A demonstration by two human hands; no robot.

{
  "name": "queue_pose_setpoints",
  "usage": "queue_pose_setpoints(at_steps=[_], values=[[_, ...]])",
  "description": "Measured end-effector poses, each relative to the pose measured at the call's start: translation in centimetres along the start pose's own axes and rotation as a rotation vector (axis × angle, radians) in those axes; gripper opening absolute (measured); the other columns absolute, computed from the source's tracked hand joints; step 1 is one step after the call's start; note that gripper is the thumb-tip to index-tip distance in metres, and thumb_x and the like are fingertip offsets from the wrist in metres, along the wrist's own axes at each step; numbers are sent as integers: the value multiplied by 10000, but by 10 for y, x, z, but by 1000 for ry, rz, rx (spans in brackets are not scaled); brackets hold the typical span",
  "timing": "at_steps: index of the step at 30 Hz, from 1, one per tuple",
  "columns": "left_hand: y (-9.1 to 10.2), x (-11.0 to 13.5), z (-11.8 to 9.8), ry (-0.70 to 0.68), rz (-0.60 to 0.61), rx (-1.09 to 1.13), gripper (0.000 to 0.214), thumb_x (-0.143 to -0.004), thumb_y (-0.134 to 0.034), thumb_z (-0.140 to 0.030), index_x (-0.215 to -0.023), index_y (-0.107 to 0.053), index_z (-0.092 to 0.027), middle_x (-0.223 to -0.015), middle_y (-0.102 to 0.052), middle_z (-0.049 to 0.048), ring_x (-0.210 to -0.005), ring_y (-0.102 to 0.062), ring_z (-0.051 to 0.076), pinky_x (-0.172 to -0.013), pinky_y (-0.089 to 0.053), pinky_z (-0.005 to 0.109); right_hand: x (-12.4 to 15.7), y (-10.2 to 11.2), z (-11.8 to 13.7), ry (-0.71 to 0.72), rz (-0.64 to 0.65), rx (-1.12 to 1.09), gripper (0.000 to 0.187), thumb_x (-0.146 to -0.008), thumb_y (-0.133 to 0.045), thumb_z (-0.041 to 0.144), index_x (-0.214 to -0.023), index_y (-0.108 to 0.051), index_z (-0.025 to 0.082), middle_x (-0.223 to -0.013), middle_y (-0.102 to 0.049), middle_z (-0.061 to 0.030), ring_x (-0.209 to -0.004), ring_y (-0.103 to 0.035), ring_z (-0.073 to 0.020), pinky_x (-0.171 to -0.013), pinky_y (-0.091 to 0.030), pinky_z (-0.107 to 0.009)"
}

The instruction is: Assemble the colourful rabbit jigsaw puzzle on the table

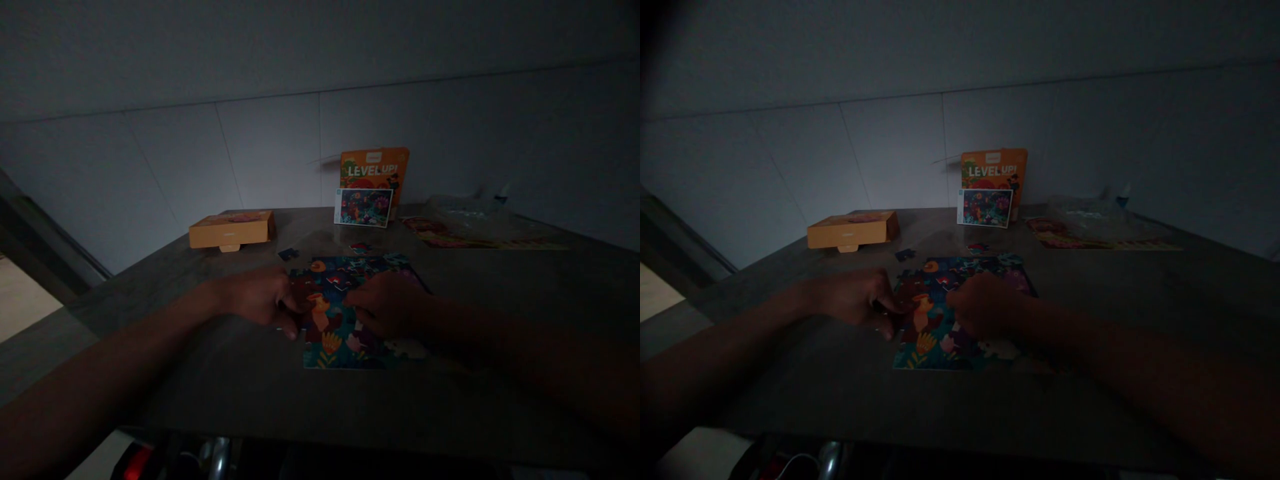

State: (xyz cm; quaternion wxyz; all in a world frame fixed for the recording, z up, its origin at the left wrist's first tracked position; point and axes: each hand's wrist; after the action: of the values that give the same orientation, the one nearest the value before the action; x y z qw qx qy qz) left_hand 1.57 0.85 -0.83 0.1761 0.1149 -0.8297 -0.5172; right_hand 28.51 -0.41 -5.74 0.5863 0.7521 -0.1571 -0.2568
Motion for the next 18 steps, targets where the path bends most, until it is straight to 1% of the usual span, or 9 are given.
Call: queue_pose_setpoints(at_steps=[6, 8, 10, 11, 12, 14, 15, 17, 18], values=[[-3, 0, 6, -41, -33, -3, 165, -909, -672, -254, -1044, -760, -221, -871, -770, 37, -637, -631, 113, -539, -391, 215, 1, -1, -1, -24, 5, -38, 208, -831, -520, 201, -888, -717, 164, -703, -692, -73, -546, -516, -146, -539, -225, -279], [0, 1, 13, 4, -76, -70, 173, -931, -623, -293, -909, -771, -206, -771, -749, 29, -596, -604, 110, -531, -370, 220, 2, -4, -1, -24, -16, -64, 207, -830, -520, 199, -884, -717, 166, -710, -694, -74, -550, -522, -146, -542, -237, -277], [6, 4, 27, 125, -184, -189, 318, -942, -572, -333, -712, -731, -181, -624, -683, 20, -533, -560, 108, -523, -340, 233, 3, -6, -1, -6, -49, -78, 200, -819, -515, 192, -853, -710, 163, -694, -688, -70, -538, -511, -141, -542, -241, -278], [10, 7, 36, 216, -261, -261, 353, -941, -551, -345, -676, -710, -173, -598, -661, 20, -529, -557, 114, -534, -338, 240, 4, -7, -1, 6, -74, -83, 197, -814, -507, 192, -817, -701, 160, -671, -678, -65, -525, -499, -138, -538, -238, -280], [13, 10, 45, 313, -332, -336, 358, -938, -535, -356, -685, -709, -172, -606, -660, 27, -545, -570, 127, -553, -346, 247, 4, -7, -2, 11, -112, -89, 201, -809, -496, 195, -776, -690, 158, -644, -665, -60, -511, -486, -136, -533, -235, -281], [19, 16, 66, 496, -446, -434, 324, -934, -513, -372, -814, -742, -176, -740, -713, 59, -662, -636, 173, -619, -387, 265, 4, -4, -7, -37, -230, -111, 225, -803, -473, 203, -711, -672, 155, -600, -639, -49, -497, -474, -133, -531, -244, -280], [19, 19, 76, 573, -482, -448, 309, -930, -507, -370, -915, -749, -180, -833, -734, 77, -744, -663, 201, -656, -408, 275, 4, -2, -13, -102, -306, -125, 240, -804, -464, 208, -697, -672, 153, -591, -632, -48, -499, -479, -134, -535, -257, -278], [17, 21, 94, 681, -493, -438, 361, -926, -497, -413, -1041, -735, -168, -940, -733, 114, -851, -679, 258, -705, -440, 302, 5, 2, -30, -289, -445, -152, 263, -806, -461, 217, -714, -697, 146, -604, -639, -53, -517, -504, -141, -550, -291, -276], [14, 21, 100, 691, -483, -419, 396, -927, -489, -436, -1094, -721, -161, -992, -723, 130, -895, -676, 276, -735, -458, 316, 5, 3, -40, -388, -489, -157, 273, -809, -462, 219, -729, -711, 141, -615, -646, -58, -532, -519, -149, -558, -306, -278]])
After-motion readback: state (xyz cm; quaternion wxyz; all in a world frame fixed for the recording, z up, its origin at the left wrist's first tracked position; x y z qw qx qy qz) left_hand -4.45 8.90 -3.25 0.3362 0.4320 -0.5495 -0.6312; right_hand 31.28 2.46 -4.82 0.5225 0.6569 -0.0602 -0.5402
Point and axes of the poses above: each hand's wrist, its own x-axis away from the middle knuckle, its own y-axis out of the back of the hand, z = x × y
